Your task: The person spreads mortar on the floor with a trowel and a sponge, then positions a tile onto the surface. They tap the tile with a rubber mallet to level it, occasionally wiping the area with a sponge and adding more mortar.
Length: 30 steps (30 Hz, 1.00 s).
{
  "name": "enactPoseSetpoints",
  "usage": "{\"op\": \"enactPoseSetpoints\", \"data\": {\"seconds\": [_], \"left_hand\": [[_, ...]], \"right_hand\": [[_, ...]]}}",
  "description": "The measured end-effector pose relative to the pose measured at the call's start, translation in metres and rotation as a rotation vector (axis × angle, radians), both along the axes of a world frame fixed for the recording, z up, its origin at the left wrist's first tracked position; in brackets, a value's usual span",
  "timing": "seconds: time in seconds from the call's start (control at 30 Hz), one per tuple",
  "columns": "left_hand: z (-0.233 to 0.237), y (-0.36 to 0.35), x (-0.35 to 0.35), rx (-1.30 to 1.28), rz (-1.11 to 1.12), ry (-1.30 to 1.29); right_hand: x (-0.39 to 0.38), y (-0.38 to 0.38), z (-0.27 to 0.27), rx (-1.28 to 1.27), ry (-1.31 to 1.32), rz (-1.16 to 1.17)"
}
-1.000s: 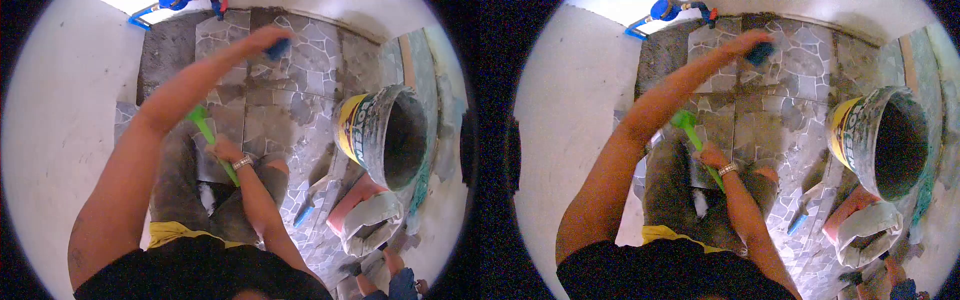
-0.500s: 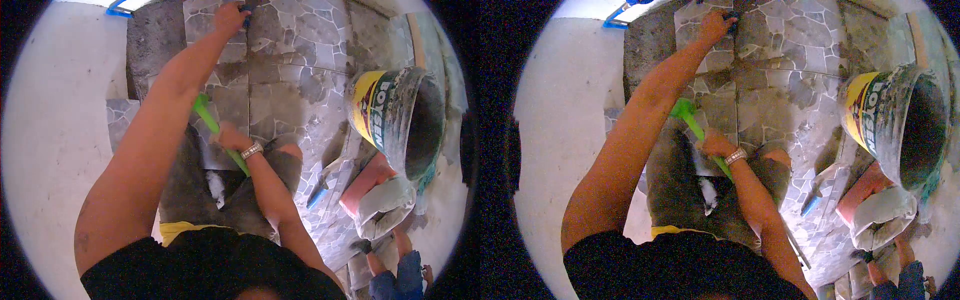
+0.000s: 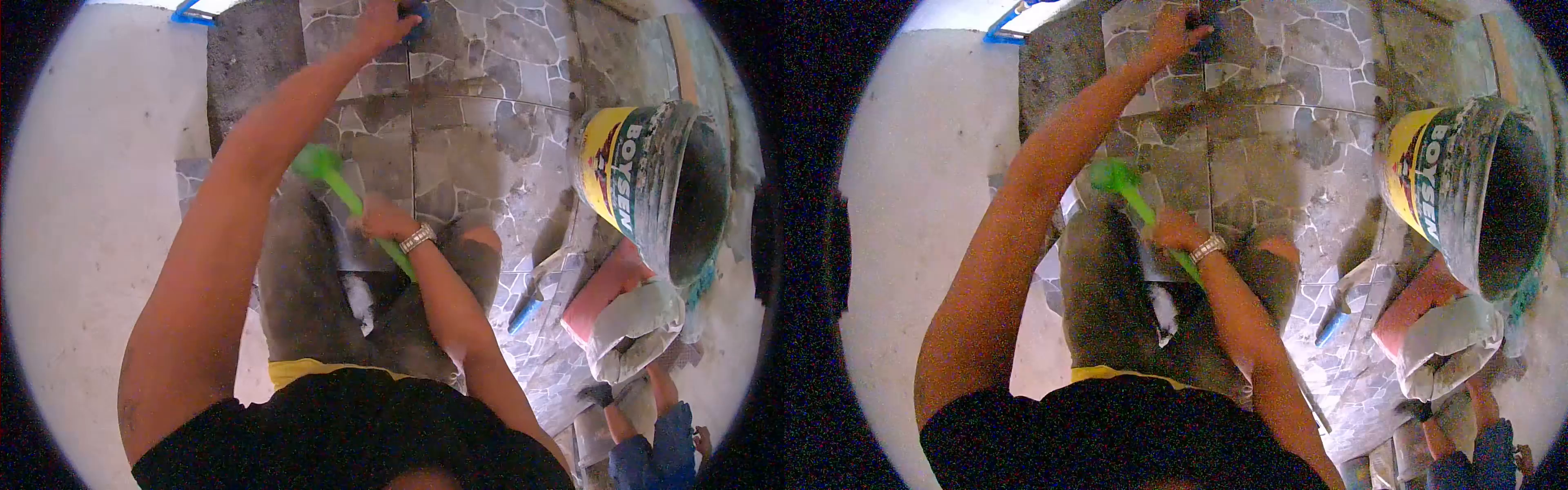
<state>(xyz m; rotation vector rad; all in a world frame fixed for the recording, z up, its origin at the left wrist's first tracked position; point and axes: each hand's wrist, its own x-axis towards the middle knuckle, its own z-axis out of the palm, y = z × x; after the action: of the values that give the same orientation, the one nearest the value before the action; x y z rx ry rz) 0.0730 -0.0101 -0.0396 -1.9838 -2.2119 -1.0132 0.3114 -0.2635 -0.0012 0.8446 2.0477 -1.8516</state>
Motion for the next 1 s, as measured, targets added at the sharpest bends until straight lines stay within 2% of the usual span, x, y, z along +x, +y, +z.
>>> {"op": "enactPoseSetpoints", "data": {"seconds": [0.03,0.13,0.2,0.3,0.33,0.4,0.5,0.53,0.57,0.63,0.73,0.83,0.93,1.0], "left_hand": [[-0.003,0.006,-0.003,-0.102,0.004,0.025],[-0.003,0.001,0.000,-0.354,-0.053,0.053],[0.010,-0.030,0.018,-0.438,-0.177,0.009],[0.007,-0.085,0.034,-0.529,-0.302,-0.014],[0.018,-0.095,0.035,-0.598,-0.419,0.019],[0.042,-0.104,0.033,-0.731,-0.652,0.082],[0.057,-0.079,0.048,-0.723,-0.647,-0.060],[0.045,-0.064,0.057,-0.517,-0.690,-0.034],[0.033,-0.047,0.069,-0.308,-0.722,-0.007],[0.029,-0.021,0.094,-0.355,-0.860,0.030],[0.028,-0.029,0.112,-0.605,-0.820,0.319],[0.010,-0.056,0.079,-0.583,-0.875,0.403],[-0.002,-0.084,0.031,-0.714,-0.880,0.471],[-0.005,-0.111,-0.004,-0.719,-0.890,0.445]], "right_hand": [[-0.001,0.001,0.000,0.021,-0.008,-0.014],[0.001,0.003,-0.004,-0.164,0.035,-0.061],[0.000,0.004,-0.003,-0.147,0.067,-0.045],[-0.002,-0.001,-0.003,-0.047,0.152,-0.056],[-0.002,-0.001,-0.005,0.007,0.181,-0.062],[-0.002,-0.003,-0.009,-0.056,0.165,-0.037],[0.000,0.006,0.013,-0.044,0.040,0.038],[0.000,0.008,0.021,-0.023,-0.017,0.069],[0.001,0.004,0.015,0.020,0.058,0.066],[0.001,0.002,-0.002,0.115,0.217,0.060],[0.001,0.005,0.001,-0.065,0.033,0.074],[-0.003,0.008,0.010,-0.030,-0.043,0.069],[-0.004,0.004,0.011,-0.074,0.046,-0.014],[-0.001,-0.006,-0.010,-0.054,0.059,-0.046]]}}
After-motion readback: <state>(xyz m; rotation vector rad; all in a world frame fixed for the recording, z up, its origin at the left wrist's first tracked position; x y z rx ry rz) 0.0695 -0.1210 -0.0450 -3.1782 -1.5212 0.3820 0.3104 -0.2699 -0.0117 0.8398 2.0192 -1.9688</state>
